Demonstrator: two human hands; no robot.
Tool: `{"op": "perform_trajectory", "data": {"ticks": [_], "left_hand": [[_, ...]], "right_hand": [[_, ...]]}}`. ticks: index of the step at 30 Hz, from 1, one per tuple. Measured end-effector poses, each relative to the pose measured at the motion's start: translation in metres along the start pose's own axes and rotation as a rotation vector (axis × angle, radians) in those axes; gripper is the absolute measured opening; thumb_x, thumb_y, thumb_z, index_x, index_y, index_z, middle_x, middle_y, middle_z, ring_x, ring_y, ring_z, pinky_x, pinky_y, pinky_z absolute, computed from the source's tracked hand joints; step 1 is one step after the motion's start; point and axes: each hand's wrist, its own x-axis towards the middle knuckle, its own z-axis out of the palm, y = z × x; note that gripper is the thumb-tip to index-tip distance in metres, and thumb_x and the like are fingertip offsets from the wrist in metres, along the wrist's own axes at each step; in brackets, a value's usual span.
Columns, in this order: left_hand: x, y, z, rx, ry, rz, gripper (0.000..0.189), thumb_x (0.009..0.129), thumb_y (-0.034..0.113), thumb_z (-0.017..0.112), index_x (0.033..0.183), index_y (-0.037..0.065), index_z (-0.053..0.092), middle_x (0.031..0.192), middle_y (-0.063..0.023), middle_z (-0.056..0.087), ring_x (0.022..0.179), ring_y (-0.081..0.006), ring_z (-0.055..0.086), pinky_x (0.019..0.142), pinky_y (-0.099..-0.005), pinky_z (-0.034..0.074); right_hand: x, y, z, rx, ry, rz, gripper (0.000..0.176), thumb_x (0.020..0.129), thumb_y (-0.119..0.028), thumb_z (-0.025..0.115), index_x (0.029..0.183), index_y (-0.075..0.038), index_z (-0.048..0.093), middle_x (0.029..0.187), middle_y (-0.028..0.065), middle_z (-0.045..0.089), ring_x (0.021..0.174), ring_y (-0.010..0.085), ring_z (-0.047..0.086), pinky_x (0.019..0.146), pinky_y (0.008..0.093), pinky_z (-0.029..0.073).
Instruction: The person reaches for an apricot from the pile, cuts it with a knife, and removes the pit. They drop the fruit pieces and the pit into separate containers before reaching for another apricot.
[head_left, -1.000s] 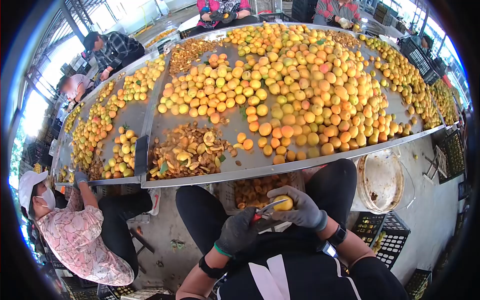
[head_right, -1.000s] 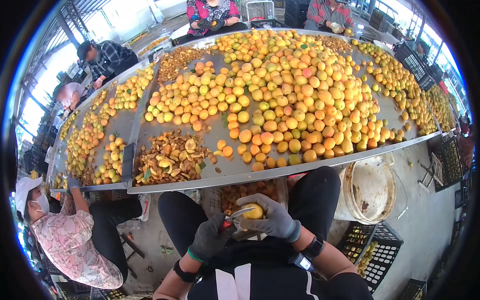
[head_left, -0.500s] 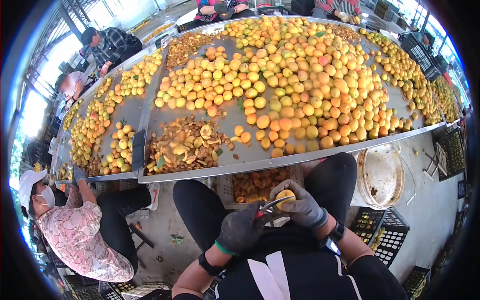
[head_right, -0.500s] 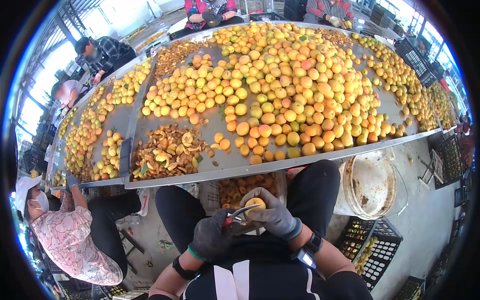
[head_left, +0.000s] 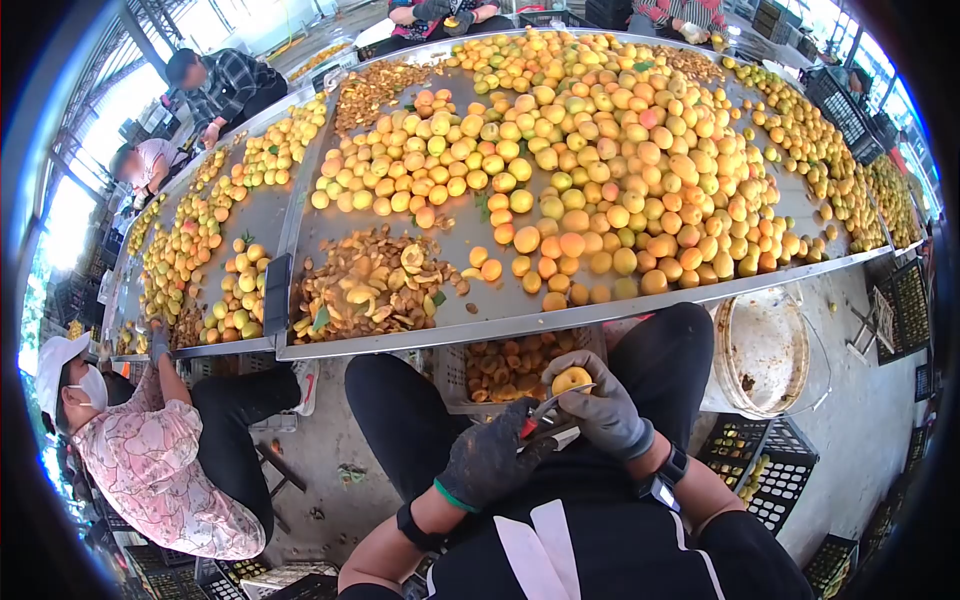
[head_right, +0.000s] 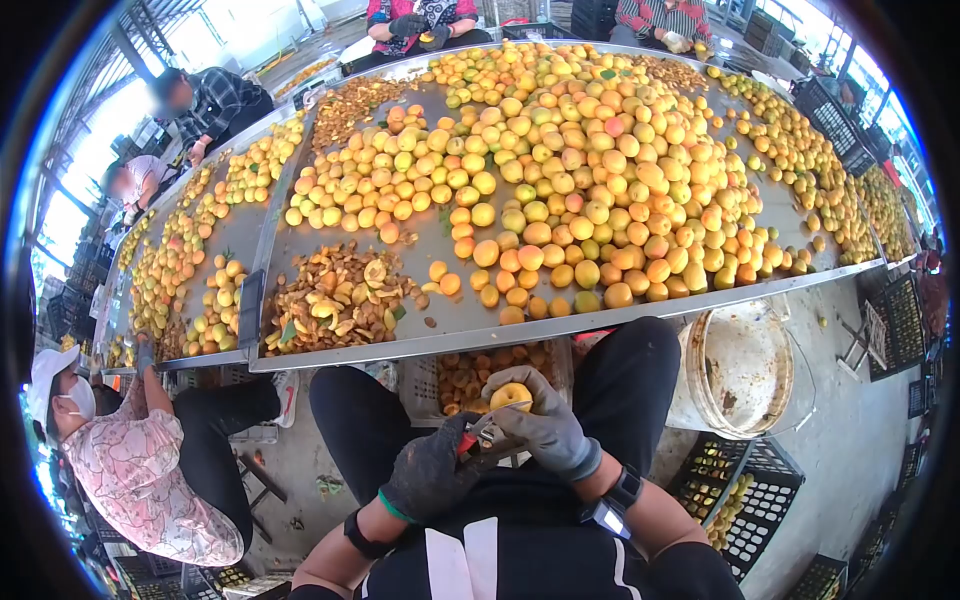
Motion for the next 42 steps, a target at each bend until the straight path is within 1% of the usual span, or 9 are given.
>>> {"op": "perform_trajectory", "data": {"ticks": [3,5,6,9,12,14,17,21,42], "left_hand": [[0.001,0.002,-0.007,-0.116,-0.182,-0.111,0.05,0.082,0.036,0.069,0.117,0.006,0.053,0.08,-0.0136,0.063,0.065,-0.0223,0.063,0.054,-0.0335,0.05],[-0.001,0.0,-0.009,-1.017,-0.463,-0.554,0.048,0.083,0.027,0.07,0.12,0.006,0.048,0.082,-0.0077,0.062,0.064,-0.0177,0.06,0.056,-0.0295,0.048],[-0.001,-0.003,-0.01,-1.016,-0.463,-0.554,0.048,0.083,0.027,0.07,0.12,0.006,0.048,0.082,-0.0077,0.062,0.064,-0.0177,0.06,0.056,-0.0295,0.048],[-0.005,-0.009,-0.003,-1.636,-0.556,-0.627,0.042,0.086,0.023,0.067,0.119,0.007,0.047,0.084,-0.0043,0.059,0.067,-0.0116,0.056,0.057,-0.0254,0.046],[-0.007,-0.011,0.009,-1.487,-0.364,-0.641,0.029,0.09,0.028,0.062,0.109,0.008,0.053,0.08,-0.0044,0.059,0.065,-0.0142,0.058,0.056,-0.0295,0.046],[-0.005,-0.015,0.003,-0.575,-0.14,-0.147,0.029,0.087,0.027,0.064,0.105,0.006,0.057,0.079,-0.012,0.061,0.066,-0.0255,0.062,0.056,-0.0353,0.048],[-0.007,-0.022,0.001,-0.219,-0.07,-0.058,0.026,0.083,0.024,0.067,0.101,0.005,0.061,0.077,-0.0174,0.061,0.068,-0.0347,0.062,0.057,-0.0404,0.048],[-0.002,-0.009,-0.007,-0.152,0.017,0.04,0.018,0.081,0.014,0.067,0.092,0.001,0.062,0.07,-0.0179,0.059,0.063,-0.038,0.059,0.054,-0.0386,0.047],[-0.006,-0.007,0.006,0.013,-0.074,-0.094,0.021,0.082,0.025,0.067,0.091,0.007,0.061,0.067,-0.0165,0.061,0.061,-0.0347,0.062,0.052,-0.0434,0.049]], "right_hand": [[0.0,-0.002,0.0,0.031,0.0,0.009,0.031,0.085,-0.007,0.06,0.114,-0.007,0.05,0.107,0.0048,0.054,0.093,0.0118,0.053,0.083,0.0272,0.046],[0.0,-0.003,-0.002,0.058,0.0,0.007,0.03,0.085,-0.009,0.061,0.112,-0.008,0.05,0.106,0.0076,0.054,0.09,0.0142,0.055,0.078,0.0296,0.049],[0.0,-0.002,-0.004,0.063,-0.042,0.01,0.029,0.085,-0.009,0.06,0.113,-0.008,0.05,0.105,0.0078,0.054,0.09,0.0145,0.055,0.077,0.0297,0.049],[0.001,0.0,-0.007,0.062,-0.113,0.006,0.031,0.084,-0.008,0.06,0.113,-0.007,0.049,0.105,0.0074,0.054,0.09,0.0144,0.055,0.078,0.0291,0.049],[0.002,-0.005,-0.001,-0.015,-0.112,-0.025,0.034,0.082,-0.006,0.063,0.114,-0.008,0.049,0.107,0.006,0.053,0.09,0.0133,0.054,0.08,0.0279,0.047],[0.0,-0.011,0.003,-0.083,-0.082,-0.048,0.037,0.081,-0.005,0.066,0.114,-0.008,0.049,0.107,0.0051,0.053,0.091,0.0127,0.054,0.081,0.0273,0.047],[-0.002,-0.015,0.002,-0.164,-0.124,-0.03,0.043,0.081,-0.003,0.07,0.118,-0.008,0.047,0.109,0.0015,0.048,0.098,0.0086,0.049,0.086,0.0247,0.044],[-0.005,-0.014,0.001,-0.207,-0.142,-0.073,0.044,0.08,-0.004,0.072,0.117,-0.009,0.047,0.108,0.0012,0.049,0.096,0.0082,0.05,0.085,0.024,0.045],[-0.005,-0.009,0.014,-0.157,-0.169,-0.195,0.042,0.082,-0.013,0.072,0.114,-0.007,0.045,0.104,0.0043,0.054,0.098,0.0135,0.056,0.086,0.0285,0.047]]}}
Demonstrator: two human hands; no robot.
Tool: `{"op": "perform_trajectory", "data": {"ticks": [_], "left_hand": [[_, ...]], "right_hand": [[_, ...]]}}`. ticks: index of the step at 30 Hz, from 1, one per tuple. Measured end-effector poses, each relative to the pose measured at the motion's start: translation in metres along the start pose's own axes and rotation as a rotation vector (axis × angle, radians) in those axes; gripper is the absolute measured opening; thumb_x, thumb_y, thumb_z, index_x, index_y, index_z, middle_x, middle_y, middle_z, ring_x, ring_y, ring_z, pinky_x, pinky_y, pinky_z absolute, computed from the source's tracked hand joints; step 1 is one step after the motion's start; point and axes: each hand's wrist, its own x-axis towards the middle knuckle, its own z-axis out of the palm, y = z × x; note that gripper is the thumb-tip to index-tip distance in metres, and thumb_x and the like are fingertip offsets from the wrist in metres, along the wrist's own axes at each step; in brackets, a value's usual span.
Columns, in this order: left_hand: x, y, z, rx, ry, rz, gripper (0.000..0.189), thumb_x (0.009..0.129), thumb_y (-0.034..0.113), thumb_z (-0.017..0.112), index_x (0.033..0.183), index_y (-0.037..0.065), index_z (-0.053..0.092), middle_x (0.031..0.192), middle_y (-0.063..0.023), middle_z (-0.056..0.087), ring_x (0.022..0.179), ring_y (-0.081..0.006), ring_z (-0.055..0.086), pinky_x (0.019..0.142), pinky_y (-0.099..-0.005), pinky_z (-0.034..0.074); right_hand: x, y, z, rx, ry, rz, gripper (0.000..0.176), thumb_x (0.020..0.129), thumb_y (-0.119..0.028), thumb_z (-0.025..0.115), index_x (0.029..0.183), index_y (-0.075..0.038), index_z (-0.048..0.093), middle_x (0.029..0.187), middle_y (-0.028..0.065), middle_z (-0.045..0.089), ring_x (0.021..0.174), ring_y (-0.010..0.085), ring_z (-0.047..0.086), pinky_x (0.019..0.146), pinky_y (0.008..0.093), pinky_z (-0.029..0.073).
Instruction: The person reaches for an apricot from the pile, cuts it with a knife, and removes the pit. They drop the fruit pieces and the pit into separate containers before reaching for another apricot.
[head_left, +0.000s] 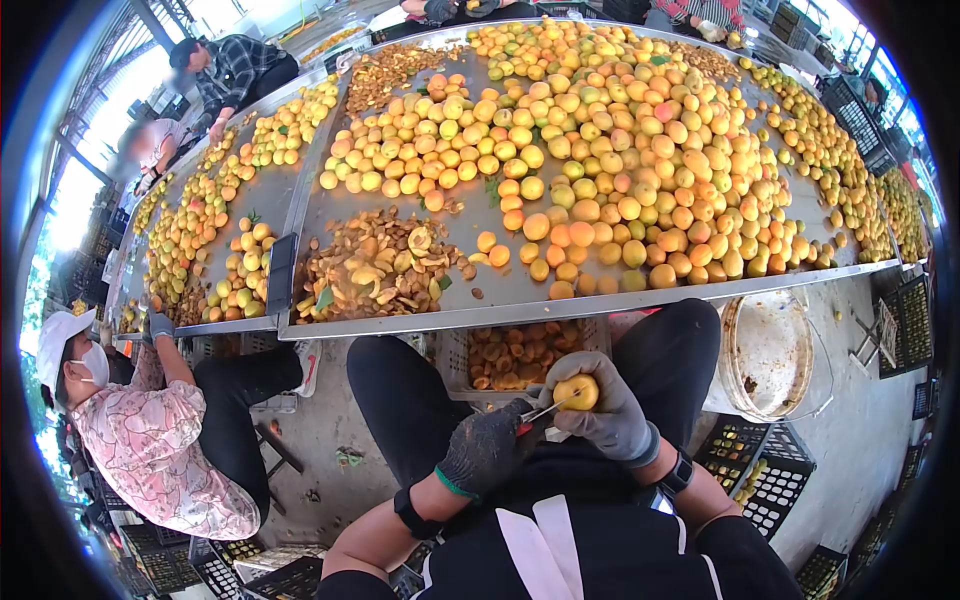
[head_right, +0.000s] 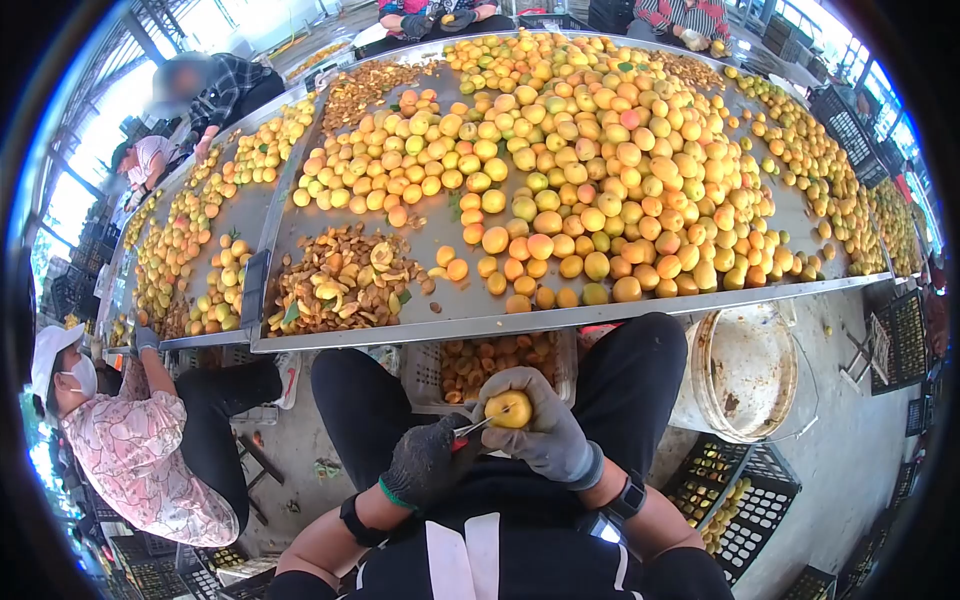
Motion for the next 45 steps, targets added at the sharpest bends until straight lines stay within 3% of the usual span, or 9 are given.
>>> {"op": "perform_trajectory", "data": {"ticks": [5,8,14,18,20,27,32,38,45], "left_hand": [[0.017,0.0,0.008,-0.075,0.003,-0.171,0.028,0.083,0.024,0.066,0.1,0.003,0.057,0.073,-0.0195,0.063,0.07,-0.0401,0.062,0.058,-0.046,0.05],[0.019,-0.016,0.014,-0.297,-0.073,-0.116,0.032,0.085,0.026,0.065,0.103,0.002,0.055,0.079,-0.0228,0.063,0.077,-0.0421,0.062,0.062,-0.0465,0.05],[0.025,-0.012,0.019,-0.424,-0.077,-0.174,0.025,0.087,0.021,0.063,0.103,0.002,0.056,0.086,-0.0233,0.063,0.083,-0.0396,0.062,0.069,-0.0424,0.05],[0.033,-0.008,0.003,-0.148,-0.035,-0.291,0.026,0.088,0.022,0.062,0.103,0.002,0.056,0.084,-0.0212,0.063,0.079,-0.0375,0.064,0.068,-0.0413,0.05],[0.039,-0.015,0.001,-0.019,-0.085,-0.262,0.026,0.089,0.023,0.06,0.104,0.002,0.057,0.083,-0.0203,0.064,0.076,-0.0363,0.064,0.066,-0.0417,0.05],[0.044,-0.015,0.038,-0.435,0.029,-0.088,0.024,0.089,0.022,0.059,0.104,0.004,0.057,0.088,-0.0197,0.065,0.085,-0.0353,0.064,0.071,-0.0421,0.05],[0.058,-0.026,0.021,-0.256,-0.034,-0.09,0.037,0.087,0.026,0.06,0.114,0.002,0.05,0.086,-0.0249,0.062,0.082,-0.0418,0.061,0.067,-0.0504,0.048],[0.052,-0.04,0.066,-0.171,0.161,-0.074,0.036,0.088,0.026,0.056,0.116,0.003,0.049,0.08,-0.0232,0.063,0.075,-0.0425,0.062,0.062,-0.0524,0.048],[0.049,-0.026,0.025,0.099,0.002,-0.204,0.043,0.088,0.031,0.059,0.123,0.008,0.049,0.082,-0.0191,0.065,0.078,-0.0397,0.063,0.066,-0.0501,0.049]], "right_hand": [[0.014,-0.001,0.008,0.17,0.146,0.105,0.04,0.087,-0.014,0.067,0.118,-0.005,0.044,0.111,0.0071,0.055,0.107,0.0172,0.056,0.09,0.0309,0.047],[0.02,0.022,-0.02,0.176,-0.041,0.105,0.045,0.091,-0.017,0.06,0.129,-0.004,0.04,0.127,0.0135,0.053,0.123,0.0259,0.049,0.102,0.0382,0.041],[0.028,0.019,0.006,0.698,0.106,0.012,0.042,0.094,-0.015,0.055,0.131,-0.005,0.04,0.124,0.0142,0.055,0.116,0.0241,0.053,0.098,0.0364,0.043],[0.029,0.018,-0.004,0.521,0.143,0.087,0.039,0.095,-0.022,0.054,0.129,-0.005,0.042,0.121,0.0128,0.057,0.108,0.0213,0.057,0.094,0.035,0.045],[0.027,0.015,-0.015,0.045,0.097,0.099,0.046,0.095,-0.037,0.053,0.128,-0.007,0.045,0.119,0.014,0.058,0.102,0.0231,0.06,0.092,0.0381,0.046],[0.032,0.031,-0.002,0.481,0.268,0.055,0.048,0.096,-0.039,0.05,0.129,-0.005,0.045,0.116,0.0093,0.059,0.104,0.019,0.057,0.093,0.0333,0.044],[0.034,0.021,-0.027,0.275,0.146,0.112,0.044,0.092,-0.022,0.06,0.129,-0.004,0.044,0.112,0.0088,0.06,0.1,0.017,0.059,0.089,0.0305,0.045],[0.032,0.041,-0.005,0.456,0.283,0.06,0.049,0.091,-0.023,0.061,0.132,-0.004,0.043,0.117,0.01,0.058,0.108,0.0187,0.056,0.095,0.0333,0.043],[0.03,0.035,-0.026,0.223,0.154,0.057,0.046,0.098,-0.034,0.048,0.133,-0.004,0.042,0.118,0.0089,0.058,0.11,0.0195,0.055,0.096,0.0351,0.043]]}}
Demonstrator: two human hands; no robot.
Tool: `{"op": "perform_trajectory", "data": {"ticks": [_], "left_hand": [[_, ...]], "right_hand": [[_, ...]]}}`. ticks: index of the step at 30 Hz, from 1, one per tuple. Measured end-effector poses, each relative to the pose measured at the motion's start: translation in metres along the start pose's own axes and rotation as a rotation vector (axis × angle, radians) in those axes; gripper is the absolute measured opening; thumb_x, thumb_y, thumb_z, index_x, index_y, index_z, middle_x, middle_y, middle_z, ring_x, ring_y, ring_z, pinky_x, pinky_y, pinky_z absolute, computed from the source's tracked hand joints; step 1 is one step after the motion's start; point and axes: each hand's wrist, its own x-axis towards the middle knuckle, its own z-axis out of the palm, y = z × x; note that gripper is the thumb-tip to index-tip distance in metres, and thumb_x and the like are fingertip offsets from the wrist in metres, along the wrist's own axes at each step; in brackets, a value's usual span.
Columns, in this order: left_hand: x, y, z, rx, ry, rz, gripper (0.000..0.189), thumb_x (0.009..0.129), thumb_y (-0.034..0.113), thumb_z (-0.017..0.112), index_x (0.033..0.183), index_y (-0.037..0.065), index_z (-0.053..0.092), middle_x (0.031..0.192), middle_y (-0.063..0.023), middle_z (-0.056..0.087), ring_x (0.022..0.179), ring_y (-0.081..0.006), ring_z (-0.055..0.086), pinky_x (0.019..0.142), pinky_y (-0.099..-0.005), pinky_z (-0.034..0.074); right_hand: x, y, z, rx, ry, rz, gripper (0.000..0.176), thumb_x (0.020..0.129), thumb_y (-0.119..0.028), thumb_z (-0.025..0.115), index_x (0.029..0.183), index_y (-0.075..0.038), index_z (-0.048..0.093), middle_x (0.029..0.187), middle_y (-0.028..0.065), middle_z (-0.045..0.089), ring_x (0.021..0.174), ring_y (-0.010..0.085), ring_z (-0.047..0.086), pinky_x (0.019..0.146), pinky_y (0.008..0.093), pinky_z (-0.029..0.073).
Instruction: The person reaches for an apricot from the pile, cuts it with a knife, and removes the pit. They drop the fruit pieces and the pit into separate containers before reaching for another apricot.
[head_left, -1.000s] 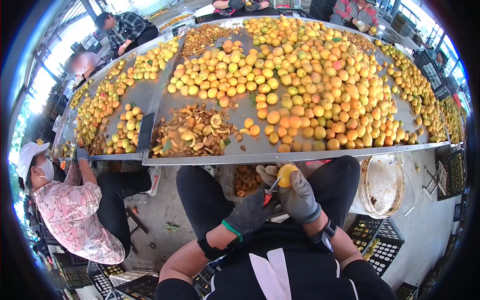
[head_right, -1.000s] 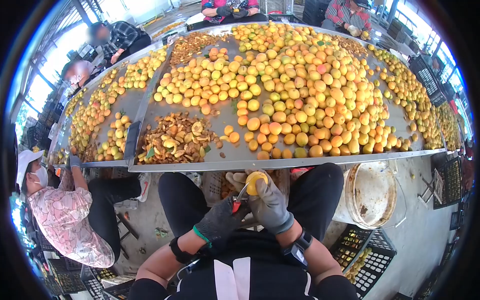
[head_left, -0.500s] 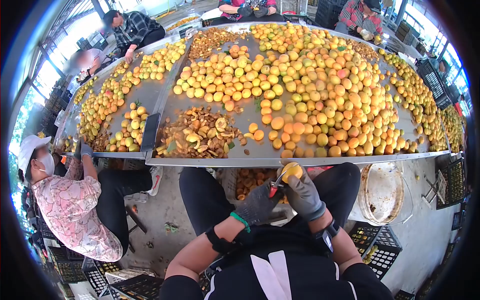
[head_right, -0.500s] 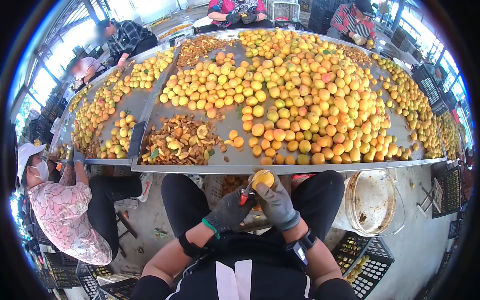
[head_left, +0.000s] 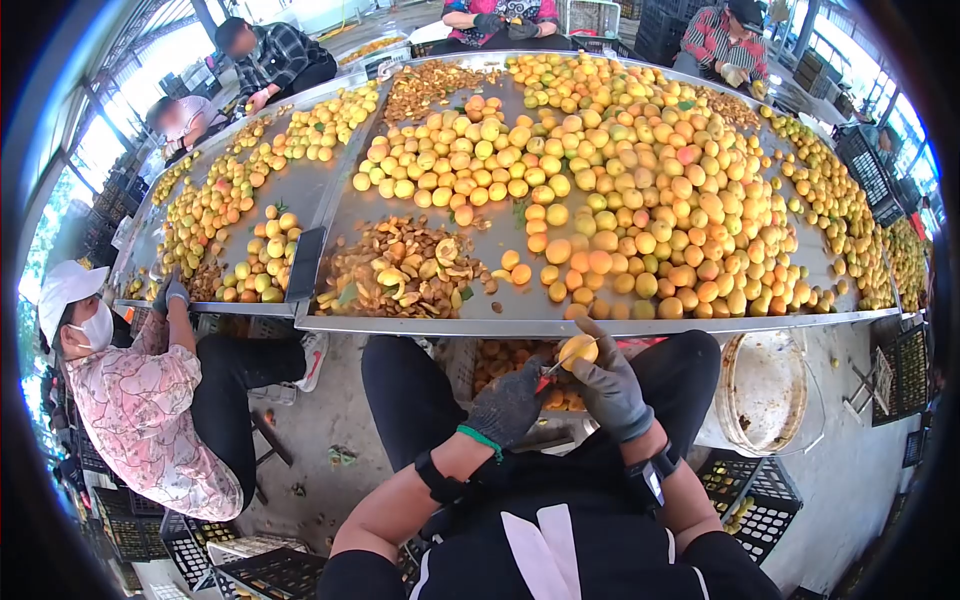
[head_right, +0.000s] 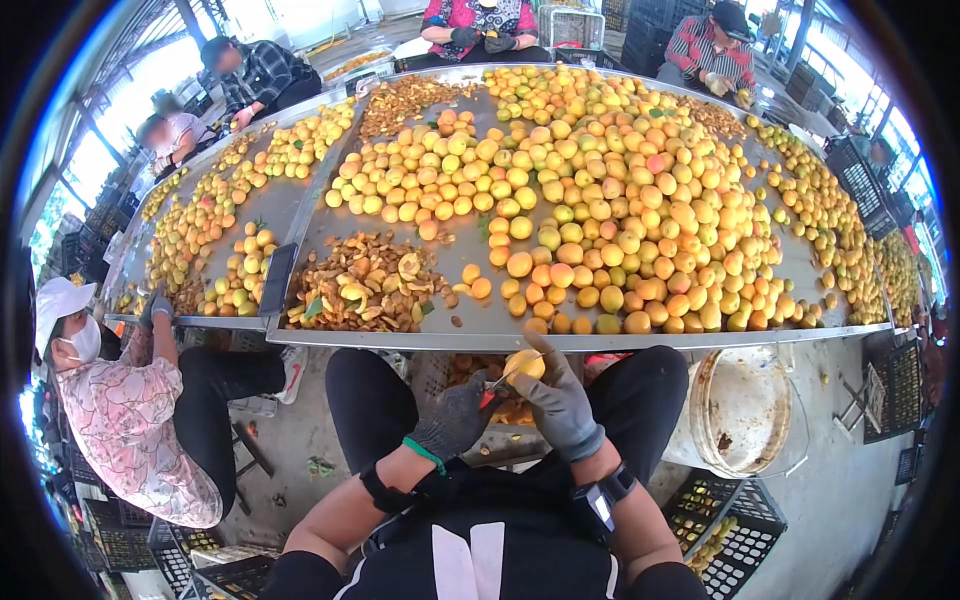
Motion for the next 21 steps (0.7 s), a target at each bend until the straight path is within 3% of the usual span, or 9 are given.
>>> {"op": "perform_trajectory", "data": {"ticks": [3,5,9,11,15,21], "left_hand": [[-0.004,0.0,0.009,0.027,0.046,-0.001,0.046,0.088,0.032,0.059,0.127,0.009,0.048,0.08,-0.0203,0.065,0.078,-0.0379,0.064,0.066,-0.0504,0.049],[-0.004,0.001,0.023,-0.089,0.171,0.011,0.045,0.088,0.03,0.058,0.126,0.008,0.048,0.08,-0.0222,0.064,0.078,-0.0372,0.065,0.065,-0.0494,0.05],[-0.006,0.003,0.008,-0.022,0.157,0.006,0.043,0.087,0.027,0.059,0.125,0.007,0.049,0.078,-0.0231,0.064,0.076,-0.0378,0.065,0.063,-0.0487,0.05],[-0.005,-0.002,0.003,0.015,0.163,0.061,0.036,0.086,0.023,0.058,0.117,0.007,0.052,0.075,-0.0194,0.063,0.068,-0.0379,0.063,0.059,-0.0484,0.049],[-0.008,0.001,0.002,0.033,0.198,0.092,0.036,0.084,0.021,0.059,0.116,0.007,0.052,0.074,-0.0189,0.063,0.068,-0.0358,0.064,0.059,-0.0469,0.05],[-0.009,0.002,0.005,0.074,0.316,0.16,0.032,0.084,0.016,0.057,0.114,0.006,0.055,0.076,-0.0152,0.064,0.069,-0.0321,0.065,0.058,-0.0445,0.051]], "right_hand": [[0.0,0.002,0.002,-0.209,0.02,-0.025,0.047,0.099,-0.038,0.041,0.131,-0.004,0.044,0.118,0.0084,0.058,0.11,0.0185,0.054,0.096,0.0355,0.043],[-0.002,0.018,0.009,0.007,0.092,-0.018,0.044,0.1,-0.036,0.041,0.13,-0.004,0.046,0.119,0.0085,0.058,0.111,0.0179,0.054,0.096,0.0347,0.043],[-0.001,0.019,0.019,0.159,0.123,-0.014,0.044,0.1,-0.035,0.041,0.129,-0.003,0.046,0.119,0.0087,0.058,0.112,0.0178,0.054,0.096,0.0338,0.043],[-0.001,0.002,0.013,-0.075,-0.016,0.1,0.044,0.1,-0.036,0.04,0.129,-0.003,0.046,0.12,0.009,0.058,0.113,0.0179,0.053,0.098,0.0331,0.041],[-0.004,-0.001,0.014,-0.227,0.026,0.102,0.041,0.1,-0.028,0.043,0.131,-0.001,0.045,0.123,0.0113,0.057,0.116,0.0192,0.052,0.1,0.0318,0.04],[0.001,0.022,0.009,0.213,0.015,0.029,0.042,0.099,-0.026,0.048,0.133,-0.002,0.042,0.124,0.0113,0.056,0.119,0.0183,0.05,0.102,0.0315,0.038]]}}
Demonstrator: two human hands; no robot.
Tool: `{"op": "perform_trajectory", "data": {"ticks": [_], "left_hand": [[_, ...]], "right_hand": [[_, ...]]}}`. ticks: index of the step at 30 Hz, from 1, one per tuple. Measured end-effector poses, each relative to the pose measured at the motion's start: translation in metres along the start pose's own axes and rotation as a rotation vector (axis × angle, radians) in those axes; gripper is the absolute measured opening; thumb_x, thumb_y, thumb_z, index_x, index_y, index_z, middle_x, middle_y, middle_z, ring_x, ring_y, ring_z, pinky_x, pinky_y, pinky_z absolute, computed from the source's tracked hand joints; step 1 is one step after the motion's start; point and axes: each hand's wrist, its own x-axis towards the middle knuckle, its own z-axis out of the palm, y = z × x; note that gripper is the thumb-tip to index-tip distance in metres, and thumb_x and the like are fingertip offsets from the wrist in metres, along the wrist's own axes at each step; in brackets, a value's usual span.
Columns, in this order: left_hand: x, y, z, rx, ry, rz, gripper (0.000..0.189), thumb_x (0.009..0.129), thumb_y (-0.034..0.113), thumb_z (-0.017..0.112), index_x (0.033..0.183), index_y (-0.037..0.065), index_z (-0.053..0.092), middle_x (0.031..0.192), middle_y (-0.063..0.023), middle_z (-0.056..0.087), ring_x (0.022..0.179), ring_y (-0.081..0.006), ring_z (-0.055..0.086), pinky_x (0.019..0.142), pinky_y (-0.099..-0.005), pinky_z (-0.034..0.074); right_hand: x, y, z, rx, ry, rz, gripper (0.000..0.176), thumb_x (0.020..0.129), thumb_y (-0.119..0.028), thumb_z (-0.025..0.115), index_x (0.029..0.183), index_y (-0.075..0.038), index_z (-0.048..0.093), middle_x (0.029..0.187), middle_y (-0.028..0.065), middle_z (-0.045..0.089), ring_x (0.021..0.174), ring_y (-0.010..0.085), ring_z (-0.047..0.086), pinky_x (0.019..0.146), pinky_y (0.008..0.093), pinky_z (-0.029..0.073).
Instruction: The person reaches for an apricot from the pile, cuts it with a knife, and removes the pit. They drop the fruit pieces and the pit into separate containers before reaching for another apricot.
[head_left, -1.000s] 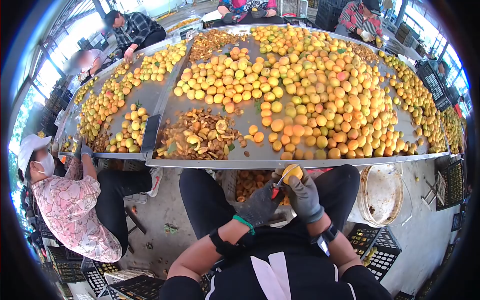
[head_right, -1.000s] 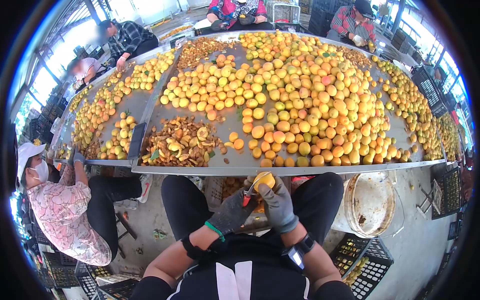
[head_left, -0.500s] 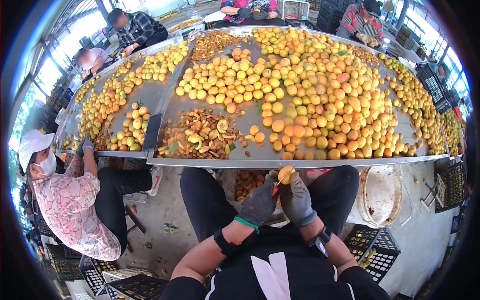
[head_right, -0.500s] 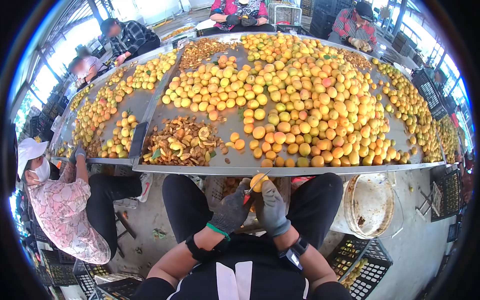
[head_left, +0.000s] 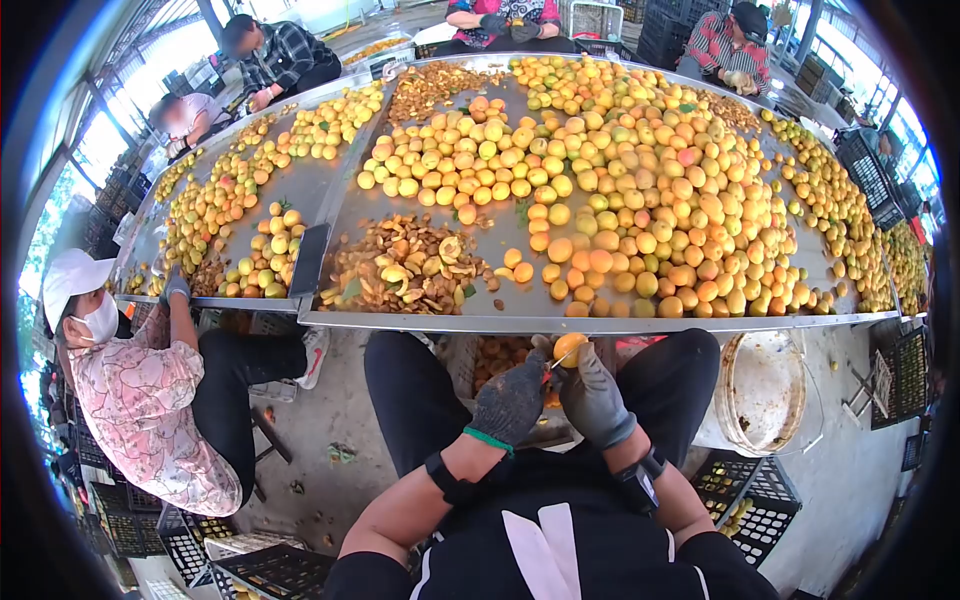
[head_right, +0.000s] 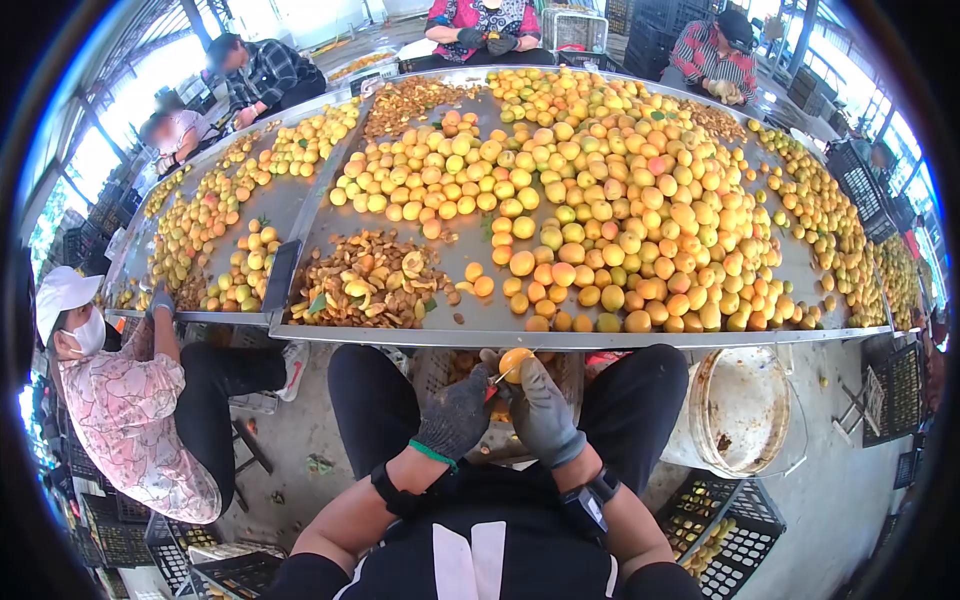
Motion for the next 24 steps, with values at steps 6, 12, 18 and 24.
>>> {"op": "perform_trajectory", "data": {"ticks": [6,12,18,24], "left_hand": [[-0.003,-0.007,0.003,0.017,-0.007,0.048,0.032,0.084,0.014,0.056,0.115,0.004,0.055,0.073,-0.0122,0.062,0.067,-0.0301,0.064,0.056,-0.0419,0.051],[-0.005,-0.014,0.014,0.105,0.043,0.067,0.035,0.085,0.013,0.055,0.119,0.006,0.055,0.073,-0.0113,0.062,0.065,-0.028,0.064,0.054,-0.04,0.05],[-0.005,-0.021,0.02,0.087,0.056,0.134,0.034,0.085,0.012,0.054,0.118,0.006,0.056,0.072,-0.0103,0.062,0.063,-0.0275,0.063,0.053,-0.0399,0.05],[-0.003,-0.02,0.019,0.063,0.046,0.081,0.029,0.086,0.014,0.052,0.114,0.012,0.059,0.067,-0.0074,0.06,0.059,-0.0267,0.062,0.05,-0.0394,0.049]], "right_hand": [[-0.008,-0.008,0.011,-0.199,0.0,0.05,0.04,0.099,-0.031,0.046,0.128,-0.004,0.048,0.125,0.0098,0.056,0.119,0.0193,0.05,0.101,0.0303,0.039],[-0.003,0.011,-0.004,0.216,0.085,0.13,0.039,0.098,-0.027,0.05,0.129,-0.004,0.047,0.126,0.0102,0.055,0.119,0.0193,0.05,0.101,0.0316,0.039],[-0.007,-0.009,0.012,-0.086,0.022,0.06,0.038,0.098,-0.028,0.05,0.127,-0.003,0.049,0.12,0.0102,0.057,0.115,0.0183,0.052,0.099,0.0324,0.042],[-0.005,0.007,-0.005,-0.152,0.139,0.043,0.031,0.098,-0.022,0.05,0.124,-0.004,0.051,0.118,0.0104,0.058,0.108,0.0173,0.056,0.095,0.0314,0.045]]}}
